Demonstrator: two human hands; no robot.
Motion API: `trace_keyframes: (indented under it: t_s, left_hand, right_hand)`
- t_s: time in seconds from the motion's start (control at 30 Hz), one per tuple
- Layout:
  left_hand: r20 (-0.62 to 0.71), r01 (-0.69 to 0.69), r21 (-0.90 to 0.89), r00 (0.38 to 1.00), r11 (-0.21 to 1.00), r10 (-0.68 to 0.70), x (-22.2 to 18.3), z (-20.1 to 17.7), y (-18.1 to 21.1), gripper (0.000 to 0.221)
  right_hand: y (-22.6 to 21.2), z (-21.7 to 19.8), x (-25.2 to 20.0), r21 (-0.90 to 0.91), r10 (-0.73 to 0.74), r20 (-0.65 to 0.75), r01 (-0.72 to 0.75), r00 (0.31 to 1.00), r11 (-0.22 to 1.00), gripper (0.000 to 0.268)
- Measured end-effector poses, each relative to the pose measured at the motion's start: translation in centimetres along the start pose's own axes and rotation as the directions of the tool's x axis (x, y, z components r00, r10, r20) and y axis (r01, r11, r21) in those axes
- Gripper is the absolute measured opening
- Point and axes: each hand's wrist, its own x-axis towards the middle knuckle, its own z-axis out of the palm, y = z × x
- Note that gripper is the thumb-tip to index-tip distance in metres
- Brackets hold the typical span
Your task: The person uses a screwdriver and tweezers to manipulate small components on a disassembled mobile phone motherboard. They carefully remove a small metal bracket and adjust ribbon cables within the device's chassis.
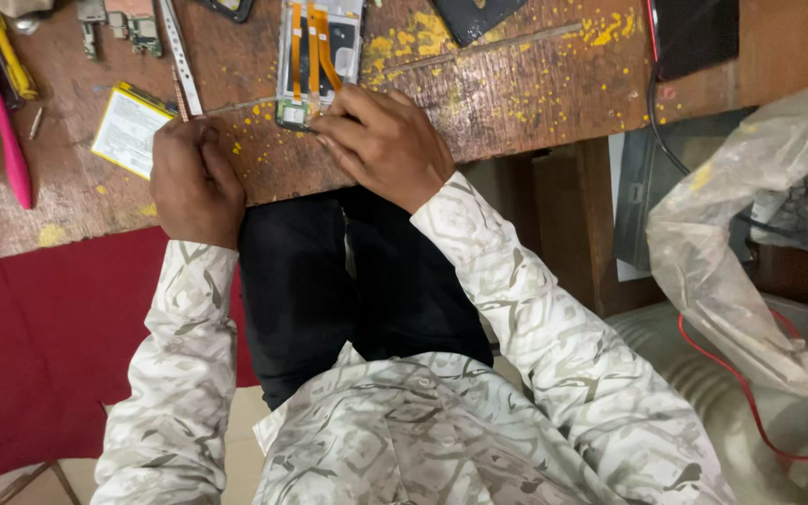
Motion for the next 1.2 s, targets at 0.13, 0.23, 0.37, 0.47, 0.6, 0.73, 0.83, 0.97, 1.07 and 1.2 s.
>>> trace_keyframes:
  t_s: [0.13, 0.23, 0.37, 0.47, 0.6, 0.73, 0.83, 0.97, 1.07, 1.2]
  left_hand:
    - [0.008, 0.007, -0.017, 1.000, 1.000, -0.006, 0.0, -0.2, -0.2, 0.019]
    - [0.019, -0.015, -0.038, 1.000, 0.999, 0.016, 0.1, -0.1, -0.6, 0.014]
    - [0.004, -0.036, -0.048, 0.999, 0.998, 0.036, -0.1, 0.1, -0.5, 0.011]
    - [0.011, -0.013, -0.101, 1.000, 0.995, 0.014, -0.4, 0.2, -0.4, 0.015]
    - [0.010, -0.023, -0.057, 1.000, 0.998, 0.024, -0.1, 0.4, -0.6, 0.019]
    - [0.020, -0.012, -0.071, 1.000, 0.997, 0.014, -0.3, 0.0, -0.7, 0.014]
    - [0.001, -0.030, -0.080, 1.000, 0.996, 0.030, 0.1, 0.3, -0.8, 0.013]
    - [0.020, -0.016, -0.105, 1.000, 0.994, 0.018, -0.3, 0.0, -1.0, 0.015]
    - [0.050, -0.006, -0.121, 0.999, 0.993, 0.012, -0.2, -0.1, -1.0, 0.016]
    - [0.062, 0.003, -0.091, 0.998, 0.996, 0.003, -0.7, -0.1, -1.1, 0.018]
  right_hand:
    - [0.6, 0.8, -0.5, -0.003, -0.020, -0.030, 0.020, 0.999, 1.000, 0.017]
    - [1.1, 1.3, -0.9, -0.022, -0.033, -0.050, 0.032, 0.998, 0.999, 0.019]
    - [1.6, 2.3, -2.0, -0.042, -0.055, -0.104, 0.051, 0.993, 0.998, 0.016]
    - [2.2, 2.9, -2.3, -0.082, -0.057, -0.102, 0.049, 0.993, 0.995, 0.017]
    - [2.8, 4.0, -2.8, -0.170, -0.090, -0.126, 0.068, 0.988, 0.983, 0.023]
    - [2.7, 4.7, -2.8, -0.110, -0.059, -0.116, 0.046, 0.992, 0.993, 0.021]
    - [3.5, 4.9, -2.9, -0.096, -0.072, -0.085, 0.064, 0.994, 0.993, 0.022]
    - [3.1, 4.4, -2.9, -0.083, -0.038, -0.043, 0.034, 0.998, 0.996, 0.018]
    - [3.0, 4.2, -3.0, -0.054, -0.047, -0.064, 0.044, 0.997, 0.998, 0.021]
    - [3.8, 5.5, -3.4, -0.063, -0.087, -0.115, 0.080, 0.990, 0.995, 0.022]
